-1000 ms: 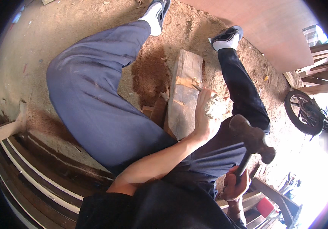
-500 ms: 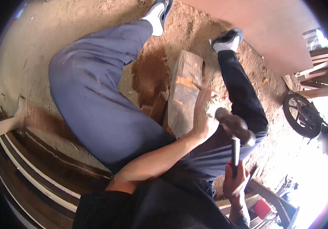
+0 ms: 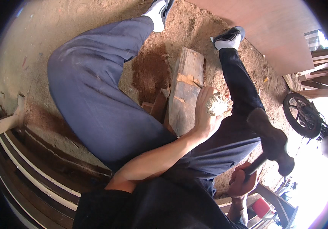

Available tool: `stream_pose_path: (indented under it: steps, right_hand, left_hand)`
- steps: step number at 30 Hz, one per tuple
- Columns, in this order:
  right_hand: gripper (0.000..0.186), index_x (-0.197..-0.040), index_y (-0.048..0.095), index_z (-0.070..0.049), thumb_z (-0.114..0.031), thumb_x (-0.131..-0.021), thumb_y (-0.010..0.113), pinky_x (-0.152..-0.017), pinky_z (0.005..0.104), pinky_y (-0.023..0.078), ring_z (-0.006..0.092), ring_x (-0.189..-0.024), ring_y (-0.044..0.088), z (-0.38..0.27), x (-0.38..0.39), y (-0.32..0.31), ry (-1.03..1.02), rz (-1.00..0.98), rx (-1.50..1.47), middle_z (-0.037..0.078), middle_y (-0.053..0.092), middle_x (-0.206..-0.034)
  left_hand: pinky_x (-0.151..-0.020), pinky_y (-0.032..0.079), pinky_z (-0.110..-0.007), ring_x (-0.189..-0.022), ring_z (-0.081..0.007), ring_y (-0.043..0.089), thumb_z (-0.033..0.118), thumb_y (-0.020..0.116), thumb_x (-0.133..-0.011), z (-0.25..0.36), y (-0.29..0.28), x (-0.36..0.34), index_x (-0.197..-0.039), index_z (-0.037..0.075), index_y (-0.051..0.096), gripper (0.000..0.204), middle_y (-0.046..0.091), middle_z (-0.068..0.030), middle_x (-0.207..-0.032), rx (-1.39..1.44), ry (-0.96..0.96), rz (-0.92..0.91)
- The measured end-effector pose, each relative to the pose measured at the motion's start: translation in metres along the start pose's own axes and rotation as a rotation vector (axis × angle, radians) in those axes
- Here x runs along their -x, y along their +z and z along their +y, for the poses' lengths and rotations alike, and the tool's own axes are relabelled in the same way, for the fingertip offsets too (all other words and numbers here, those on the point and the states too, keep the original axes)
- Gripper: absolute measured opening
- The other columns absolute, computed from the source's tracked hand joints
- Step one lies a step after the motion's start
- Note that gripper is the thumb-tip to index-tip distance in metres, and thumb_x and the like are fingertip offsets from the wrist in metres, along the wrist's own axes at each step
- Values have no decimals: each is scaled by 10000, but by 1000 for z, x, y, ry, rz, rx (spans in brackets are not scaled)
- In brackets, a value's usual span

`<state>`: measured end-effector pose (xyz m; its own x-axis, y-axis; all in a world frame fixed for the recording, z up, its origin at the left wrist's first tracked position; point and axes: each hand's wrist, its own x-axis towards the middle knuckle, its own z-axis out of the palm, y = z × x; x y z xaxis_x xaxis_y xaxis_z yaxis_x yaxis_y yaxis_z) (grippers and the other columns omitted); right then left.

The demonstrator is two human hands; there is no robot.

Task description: The person sits on the floor and uses a hammer and chisel to carve a small piece of wood. They repeatedly strike the chisel to remove wood shavings, gradually shaping the object.

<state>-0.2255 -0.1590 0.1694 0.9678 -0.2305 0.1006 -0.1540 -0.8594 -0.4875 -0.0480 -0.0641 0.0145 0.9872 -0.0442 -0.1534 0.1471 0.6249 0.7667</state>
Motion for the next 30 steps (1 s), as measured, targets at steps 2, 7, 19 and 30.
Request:
stream_pose_path:
  steps: [2,7,19,30]
  right_hand:
    - [147,-807,556,-33,-99,-920,488,-428,233,310,54,-451,416,7,2,5,-69,29,37,-5,480,-561]
    - [200,-1013,597,-11,-93,-881,724,-570,418,496,347,-610,647,-15,-22,20,352,-372,49,168,629,-697]
    - [119,-954,586,-28,-124,-962,656,-517,387,481,327,-550,631,-18,-24,21,229,-298,69,179,607,-670]
    - [84,-907,619,-15,-94,-933,623,-507,356,476,271,-534,639,-22,-15,9,218,-181,-59,140,617,-672]
  left_hand:
    - [-1186,373,-487,-896,-106,573,131,531,-1049,-1,-2,0,-1128,129,565,87,521,10,-997,34,-27,-5]
    - [-1199,352,-493,-873,-115,594,208,555,-1041,-17,-8,-3,-1135,141,568,116,524,20,-996,72,-83,-27]
    - [-1182,382,-483,-986,-137,612,239,581,-1031,-23,-12,-9,-1205,134,546,206,513,-9,-1031,57,-42,-67]
    - [-834,455,-409,-939,-302,550,68,749,-877,-2,4,-14,-1019,15,554,247,548,-132,-985,-449,404,62]
